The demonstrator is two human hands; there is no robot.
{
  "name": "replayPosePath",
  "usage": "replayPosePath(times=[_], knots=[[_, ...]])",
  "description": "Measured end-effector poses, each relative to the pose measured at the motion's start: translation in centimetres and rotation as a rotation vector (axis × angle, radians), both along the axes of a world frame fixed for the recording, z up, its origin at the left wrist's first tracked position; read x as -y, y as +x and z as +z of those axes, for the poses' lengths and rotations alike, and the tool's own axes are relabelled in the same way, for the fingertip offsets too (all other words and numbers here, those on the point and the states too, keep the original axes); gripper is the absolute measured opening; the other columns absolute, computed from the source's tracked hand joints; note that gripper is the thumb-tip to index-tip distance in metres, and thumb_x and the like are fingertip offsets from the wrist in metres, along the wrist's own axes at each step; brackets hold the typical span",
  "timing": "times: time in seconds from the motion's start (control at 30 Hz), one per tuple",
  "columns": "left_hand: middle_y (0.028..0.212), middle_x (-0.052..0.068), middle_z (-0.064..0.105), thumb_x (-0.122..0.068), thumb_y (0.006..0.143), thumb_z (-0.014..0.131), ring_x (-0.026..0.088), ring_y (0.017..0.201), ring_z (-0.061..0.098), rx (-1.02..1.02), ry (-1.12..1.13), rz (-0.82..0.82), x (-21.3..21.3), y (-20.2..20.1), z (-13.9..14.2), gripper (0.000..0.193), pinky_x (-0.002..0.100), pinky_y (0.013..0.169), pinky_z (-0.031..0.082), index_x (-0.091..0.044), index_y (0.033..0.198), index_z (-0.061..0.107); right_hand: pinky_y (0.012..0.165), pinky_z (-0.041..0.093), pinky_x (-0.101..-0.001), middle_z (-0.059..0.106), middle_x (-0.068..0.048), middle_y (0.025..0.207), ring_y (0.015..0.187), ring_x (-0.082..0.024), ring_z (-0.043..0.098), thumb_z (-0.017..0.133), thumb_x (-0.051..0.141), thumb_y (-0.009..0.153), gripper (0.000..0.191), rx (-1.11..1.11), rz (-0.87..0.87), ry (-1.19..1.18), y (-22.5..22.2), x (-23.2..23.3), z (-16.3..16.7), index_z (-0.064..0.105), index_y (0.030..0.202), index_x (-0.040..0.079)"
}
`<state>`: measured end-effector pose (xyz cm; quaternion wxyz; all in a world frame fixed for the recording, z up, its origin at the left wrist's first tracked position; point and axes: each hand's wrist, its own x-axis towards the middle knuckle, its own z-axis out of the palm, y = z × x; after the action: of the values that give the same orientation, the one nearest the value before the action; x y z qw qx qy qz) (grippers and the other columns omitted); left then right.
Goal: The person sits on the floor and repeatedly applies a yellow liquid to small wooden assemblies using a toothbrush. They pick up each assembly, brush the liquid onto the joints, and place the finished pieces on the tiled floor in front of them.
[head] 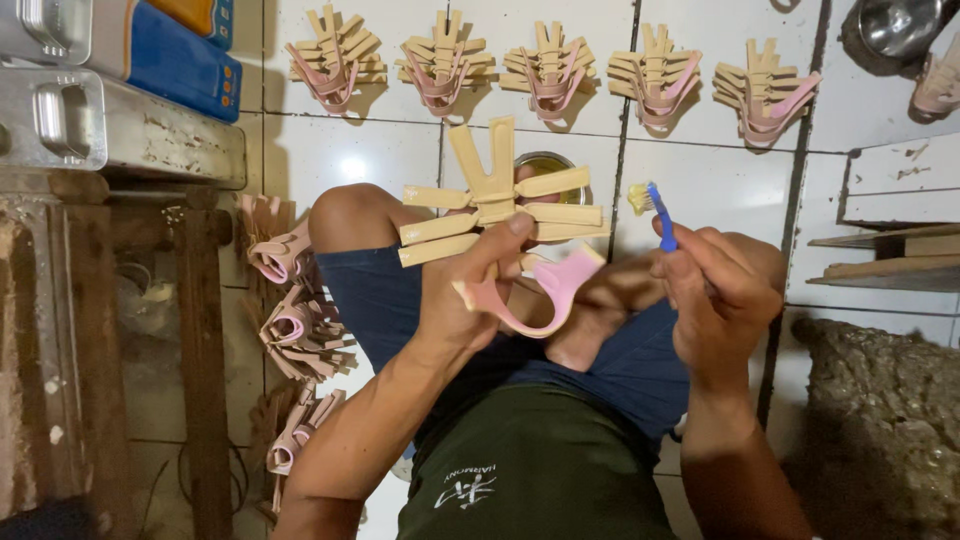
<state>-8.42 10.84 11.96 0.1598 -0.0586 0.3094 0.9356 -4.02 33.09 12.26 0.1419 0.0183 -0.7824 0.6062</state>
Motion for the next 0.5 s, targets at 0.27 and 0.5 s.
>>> replayPosePath(times=[0.27,0.5], knots=[[0.142,0.018,0.057,-0.013,0.106,0.054,0.028,0.122,0.063,0.035,-0.068,0.064,-0.5,-0.4,0.2,0.053,0.043,0.099,0.055,0.001,0.155,0.038,0.068,0.041,-0.0212,0.065,-0.007,0.091,0.076,-0.009,0.057,0.065,-0.004,0.103,0.021,0.043,-0.005,0.109,-0.2,1.1,1.0,0.070,0.123,-0.008],[0.131,0.018,0.060,-0.013,0.106,0.057,0.026,0.108,0.066,0.027,-0.031,0.044,-0.5,0.1,0.7,0.053,0.042,0.093,0.058,0.002,0.154,0.040,0.065,0.042,-0.0227,0.062,-0.005,0.083,0.074,-0.009,0.056,0.071,-0.004,0.098,0.024,0.014,-0.016,0.350,-1.1,1.8,1.4,0.072,0.122,-0.005]])
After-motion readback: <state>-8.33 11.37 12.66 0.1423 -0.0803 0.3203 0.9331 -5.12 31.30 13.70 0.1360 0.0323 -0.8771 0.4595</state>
